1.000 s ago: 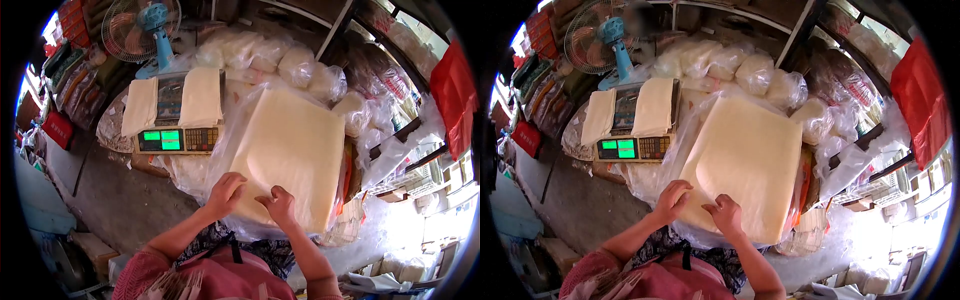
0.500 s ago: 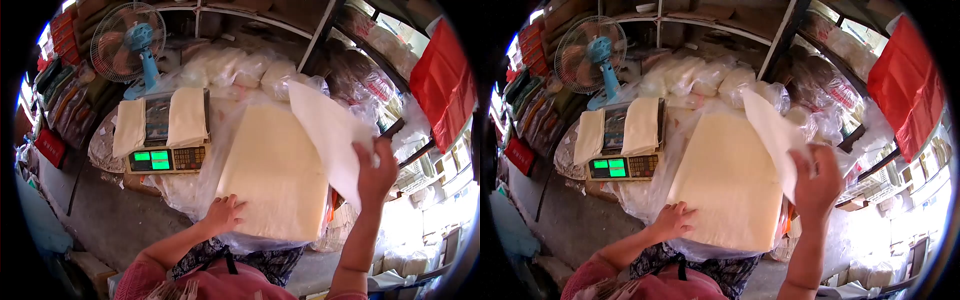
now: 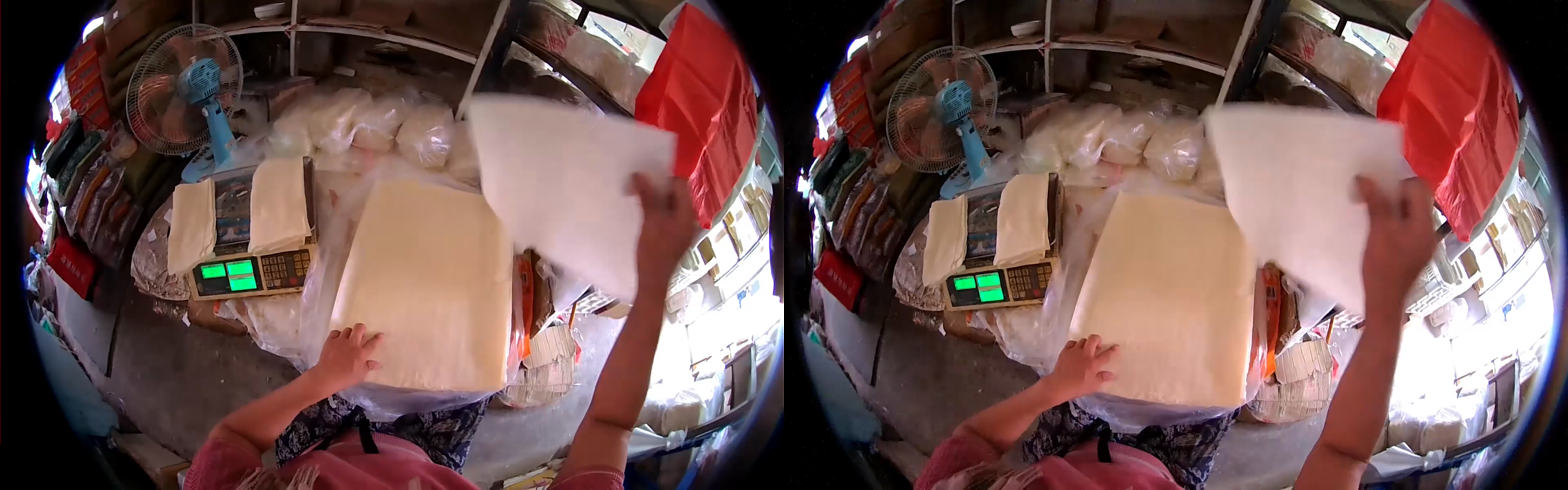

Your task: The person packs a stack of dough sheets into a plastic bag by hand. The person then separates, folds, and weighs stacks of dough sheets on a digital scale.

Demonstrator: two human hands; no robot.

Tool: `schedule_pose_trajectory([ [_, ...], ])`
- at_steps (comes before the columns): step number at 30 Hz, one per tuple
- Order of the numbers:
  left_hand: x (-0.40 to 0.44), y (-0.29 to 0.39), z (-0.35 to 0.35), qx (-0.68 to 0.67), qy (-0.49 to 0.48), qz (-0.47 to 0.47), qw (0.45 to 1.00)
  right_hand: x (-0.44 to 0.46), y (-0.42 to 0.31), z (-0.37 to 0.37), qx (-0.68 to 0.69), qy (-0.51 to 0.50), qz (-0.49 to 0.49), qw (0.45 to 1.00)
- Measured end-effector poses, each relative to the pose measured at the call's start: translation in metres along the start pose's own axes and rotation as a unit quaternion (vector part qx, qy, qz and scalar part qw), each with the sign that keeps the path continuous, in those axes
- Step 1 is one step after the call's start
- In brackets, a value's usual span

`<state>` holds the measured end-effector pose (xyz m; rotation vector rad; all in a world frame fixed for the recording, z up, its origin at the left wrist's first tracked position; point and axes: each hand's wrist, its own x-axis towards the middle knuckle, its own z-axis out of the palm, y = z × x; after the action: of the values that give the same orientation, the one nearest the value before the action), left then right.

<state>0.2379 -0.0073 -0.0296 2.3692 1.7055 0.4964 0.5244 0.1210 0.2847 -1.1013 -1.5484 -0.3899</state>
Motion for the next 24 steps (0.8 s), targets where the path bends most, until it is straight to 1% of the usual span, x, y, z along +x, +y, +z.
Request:
schedule_pose_trajectory([
  [1, 0.001, 0.002, -0.002, -0.004, -0.009, -0.003, 1.000, 0.004, -0.018, -0.018, -0.057, 0.011, -0.074, 0.996],
  [2, 0.002, 0.003, -0.002, 0.004, -0.009, 0.002, 1.000, -0.007, -0.044, -0.031, -0.096, -0.003, -0.060, 0.994],
  [3, 0.002, 0.003, -0.002, 0.011, -0.007, 0.006, 1.000, -0.023, -0.058, -0.037, -0.169, -0.006, -0.079, 0.982],
  [4, 0.002, 0.003, -0.003, 0.018, -0.004, 0.007, 1.000, -0.047, -0.049, -0.037, -0.155, -0.028, -0.126, 0.979],
  [5, 0.004, 0.003, -0.007, -0.013, -0.033, -0.008, 0.999, -0.062, -0.061, -0.037, -0.057, -0.173, -0.163, 0.970],
  [6, 0.005, 0.002, -0.013, -0.042, -0.062, -0.025, 0.997, -0.081, -0.052, -0.029, 0.052, -0.255, -0.238, 0.936],
  [7, 0.006, 0.000, -0.018, -0.072, -0.092, -0.043, 0.992, -0.108, -0.046, -0.019, 0.066, -0.277, -0.284, 0.915],
  [8, 0.008, -0.001, -0.020, -0.130, -0.012, -0.064, 0.989, -0.133, -0.039, -0.004, 0.126, -0.309, -0.299, 0.894],
  [10, 0.014, -0.001, -0.022, -0.243, 0.145, -0.101, 0.954, -0.179, -0.032, 0.009, 0.157, -0.370, -0.320, 0.858],
  [12, 0.025, -0.001, -0.028, -0.246, 0.250, -0.007, 0.936, -0.218, -0.034, 0.013, 0.257, -0.433, -0.250, 0.827],
  [13, 0.029, -0.002, -0.031, -0.245, 0.300, 0.040, 0.921, -0.228, -0.038, 0.007, 0.256, -0.494, -0.171, 0.813],
  [14, 0.029, -0.009, -0.032, -0.188, 0.226, 0.101, 0.950, -0.234, -0.044, 0.000, 0.252, -0.551, -0.090, 0.790],
  [15, 0.026, -0.021, -0.033, -0.130, 0.149, 0.162, 0.967, -0.238, -0.046, -0.004, 0.246, -0.602, -0.007, 0.759],
  [16, 0.023, -0.032, -0.030, -0.070, 0.069, 0.221, 0.970, -0.237, -0.039, -0.006, 0.286, -0.606, 0.057, 0.740],
  [18, 0.011, -0.051, -0.006, -0.207, 0.071, 0.168, 0.961, -0.228, -0.009, -0.010, 0.361, -0.602, 0.187, 0.687],
  [19, 0.005, -0.057, 0.001, -0.274, 0.072, 0.140, 0.949, -0.225, 0.006, -0.013, 0.327, -0.582, 0.190, 0.720],
  [20, 0.001, -0.057, -0.003, -0.313, 0.064, 0.066, 0.945, -0.222, 0.022, -0.016, 0.292, -0.561, 0.192, 0.751],
  [22, -0.008, -0.055, -0.013, -0.384, 0.049, -0.084, 0.918, -0.233, 0.061, -0.025, 0.256, -0.570, 0.103, 0.774],
  [23, -0.011, -0.065, 0.002, -0.391, 0.070, -0.131, 0.908, -0.243, 0.078, -0.029, 0.237, -0.573, 0.057, 0.783],
  [24, -0.011, -0.065, 0.002, -0.382, 0.079, -0.149, 0.909, -0.257, 0.089, -0.034, 0.260, -0.548, 0.139, 0.783],
])
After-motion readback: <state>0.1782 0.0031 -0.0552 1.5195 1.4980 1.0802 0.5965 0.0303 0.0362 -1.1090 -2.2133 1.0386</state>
